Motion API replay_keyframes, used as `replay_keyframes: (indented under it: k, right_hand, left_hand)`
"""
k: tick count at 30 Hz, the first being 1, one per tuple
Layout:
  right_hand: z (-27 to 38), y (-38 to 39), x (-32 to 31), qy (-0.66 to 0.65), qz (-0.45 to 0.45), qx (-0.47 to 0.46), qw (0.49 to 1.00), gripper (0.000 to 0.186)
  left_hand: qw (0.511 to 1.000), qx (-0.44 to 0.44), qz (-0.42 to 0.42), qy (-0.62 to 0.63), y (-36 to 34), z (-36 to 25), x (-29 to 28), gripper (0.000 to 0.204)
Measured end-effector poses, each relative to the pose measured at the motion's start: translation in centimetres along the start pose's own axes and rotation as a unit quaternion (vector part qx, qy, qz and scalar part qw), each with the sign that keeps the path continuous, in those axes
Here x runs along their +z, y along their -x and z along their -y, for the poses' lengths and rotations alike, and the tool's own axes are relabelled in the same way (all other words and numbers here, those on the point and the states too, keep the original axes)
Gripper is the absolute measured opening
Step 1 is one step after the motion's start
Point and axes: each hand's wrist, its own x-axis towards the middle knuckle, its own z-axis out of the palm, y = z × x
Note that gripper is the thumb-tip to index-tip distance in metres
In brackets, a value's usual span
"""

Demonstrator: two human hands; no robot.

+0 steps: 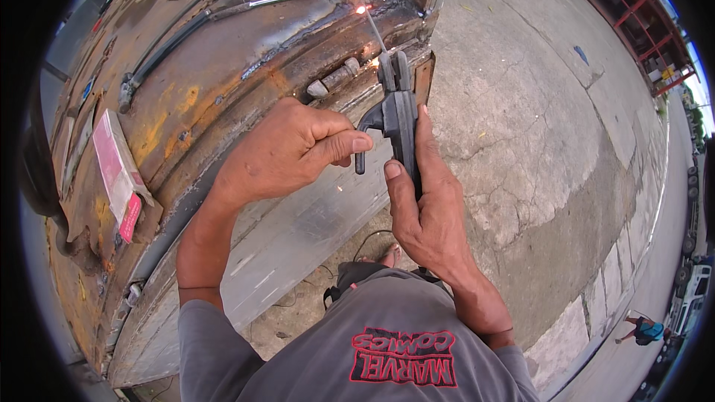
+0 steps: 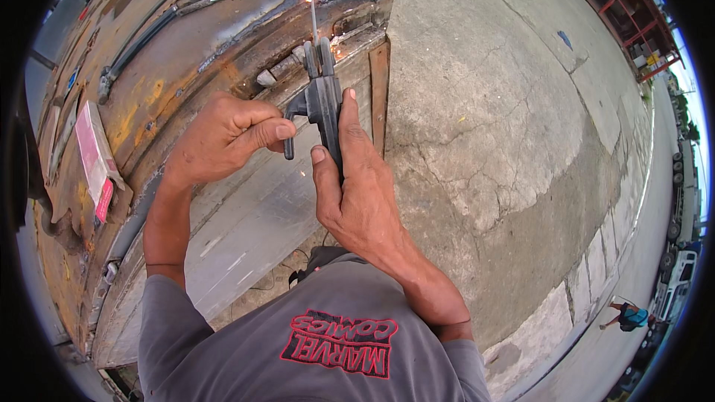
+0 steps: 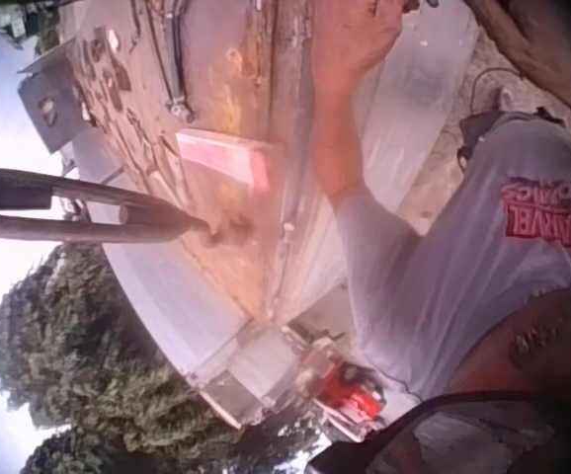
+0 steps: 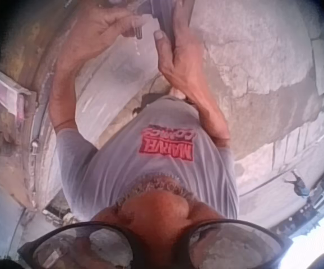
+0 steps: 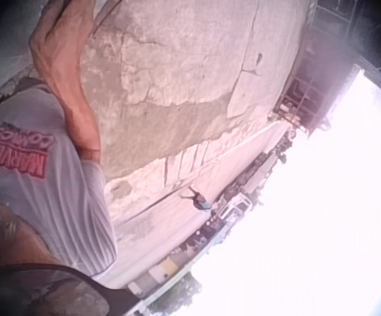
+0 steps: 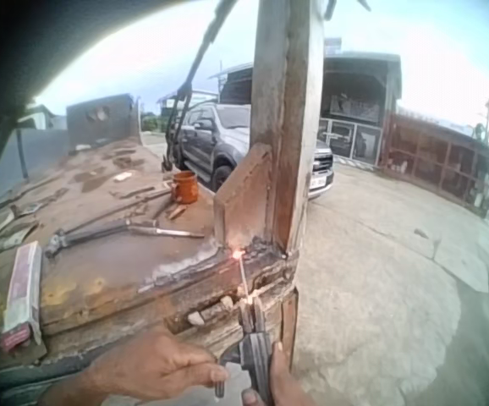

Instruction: The person welds a seam on a large, rusty metal structure using a handheld welding torch. The person holds the torch with both hands and moves it along the joint, producing bright sparks and molten metal.

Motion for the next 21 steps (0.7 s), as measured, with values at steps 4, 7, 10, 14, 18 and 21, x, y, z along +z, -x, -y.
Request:
replay_keyframes:
  k: [4, 7, 10, 14, 18, 21]
  right_hand:
    - [-0.56, -0.09, 0.11, 0.011, -0.009, -0.035, 0.999, 0.074]
    - [-0.48, -0.16, 0.1, 0.013, -0.004, -0.037, 0.999, 0.074]
    - [-0.47, -0.17, 0.12, 0.012, -0.001, -0.04, 0.999, 0.074]
    - [-0.52, -0.39, 0.18, 0.013, 0.002, -0.045, 0.999, 0.073]
    - [-0.43, -0.37, 0.13, 0.008, 0.003, -0.044, 0.999, 0.073]
    - [-0.33, -0.42, 0.06, 0.006, 0.002, -0.044, 0.999, 0.073]
  left_hand:
    - [1.0, -0.011, 0.017, -0.02, -0.06, -0.16, -0.25, 0.041]
    - [0.999, -0.008, 0.016, -0.027, -0.02, -0.15, -0.29, 0.042]
    - [0.999, -0.011, 0.015, -0.027, 0.01, -0.04, -0.27, 0.043]
    - [1.0, -0.002, 0.0, -0.022, 0.05, 0.19, -0.07, 0.045]
    - [1.0, -0.007, 0.002, -0.021, 0.11, 0.28, -0.15, 0.046]
    - [1.0, -0.005, 0.004, -0.019, 0.09, 0.17, -0.23, 0.046]
